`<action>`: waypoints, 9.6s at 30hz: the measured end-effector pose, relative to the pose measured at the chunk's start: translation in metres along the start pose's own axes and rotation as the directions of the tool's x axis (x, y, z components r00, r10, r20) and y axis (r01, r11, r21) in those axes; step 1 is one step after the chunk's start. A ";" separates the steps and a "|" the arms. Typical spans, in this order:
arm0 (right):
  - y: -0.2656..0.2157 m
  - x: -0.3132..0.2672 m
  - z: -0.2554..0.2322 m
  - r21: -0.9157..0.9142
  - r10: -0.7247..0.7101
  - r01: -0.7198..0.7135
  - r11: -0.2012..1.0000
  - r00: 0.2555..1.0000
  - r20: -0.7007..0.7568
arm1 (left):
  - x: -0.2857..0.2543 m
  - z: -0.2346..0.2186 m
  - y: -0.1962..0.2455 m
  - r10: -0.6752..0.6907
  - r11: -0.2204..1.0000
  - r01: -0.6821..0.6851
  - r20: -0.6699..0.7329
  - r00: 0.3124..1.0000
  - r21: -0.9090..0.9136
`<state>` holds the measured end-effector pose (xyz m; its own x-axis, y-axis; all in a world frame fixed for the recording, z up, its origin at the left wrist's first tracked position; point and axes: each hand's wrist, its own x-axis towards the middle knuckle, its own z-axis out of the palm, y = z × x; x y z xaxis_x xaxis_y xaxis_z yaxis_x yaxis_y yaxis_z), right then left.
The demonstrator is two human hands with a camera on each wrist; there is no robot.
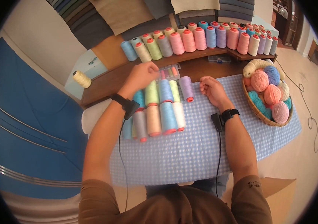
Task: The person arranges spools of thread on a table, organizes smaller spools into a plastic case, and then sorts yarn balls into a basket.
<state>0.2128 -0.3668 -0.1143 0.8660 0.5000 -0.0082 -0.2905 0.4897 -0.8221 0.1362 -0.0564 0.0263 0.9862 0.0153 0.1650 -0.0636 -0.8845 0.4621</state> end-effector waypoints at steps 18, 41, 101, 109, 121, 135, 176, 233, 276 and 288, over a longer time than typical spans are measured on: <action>0.000 0.000 -0.001 -0.012 -0.009 0.009 1.000 1.000 0.000 | -0.017 0.014 0.048 -0.268 0.962 0.270 0.048 0.962 -0.047; -0.004 -0.004 0.006 -0.028 0.008 -0.008 1.000 1.000 -0.013 | 0.072 0.004 -0.131 -0.371 0.874 0.148 -0.439 0.818 -0.463; -0.006 -0.005 0.015 -0.069 -0.008 0.006 0.998 1.000 -0.024 | 0.097 -0.033 -0.221 -0.359 0.881 0.147 -0.432 0.827 -0.449; -0.004 -0.004 0.013 -0.075 -0.009 0.007 0.997 1.000 -0.025 | 0.052 -0.026 -0.203 -0.336 0.923 0.167 -0.519 0.786 -0.345; 0.000 -0.001 0.004 -0.055 -0.011 0.010 0.998 1.000 -0.013 | -0.062 -0.002 -0.008 -0.024 0.955 0.010 0.044 0.999 0.296; 0.001 -0.002 0.005 -0.061 -0.008 0.005 0.998 0.999 -0.044 | -0.056 -0.043 -0.046 -0.323 0.706 0.368 0.188 0.927 -0.605; -0.002 -0.005 0.006 -0.076 -0.021 0.022 0.997 1.000 0.009 | -0.115 0.002 0.055 0.325 0.929 -0.353 0.208 0.923 0.115; -0.003 -0.004 0.011 -0.099 -0.015 0.013 0.995 1.000 -0.015 | 0.043 -0.031 -0.158 -0.417 0.801 0.111 -0.414 0.809 -0.588; 0.000 -0.002 0.009 -0.121 -0.013 0.008 0.993 0.999 -0.041 | -0.043 -0.054 -0.170 -0.446 0.860 0.189 -0.517 0.730 -0.475; 0.000 -0.001 0.008 -0.117 -0.008 0.005 0.993 1.000 -0.026 | 0.026 -0.045 -0.203 -0.485 0.852 0.239 -0.529 0.696 -0.466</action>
<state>0.2092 -0.3617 -0.1100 0.8789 0.4767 -0.0163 -0.2363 0.4055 -0.8830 0.1678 0.1448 -0.0237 0.6364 0.6863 0.3520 0.1098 -0.5324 0.8394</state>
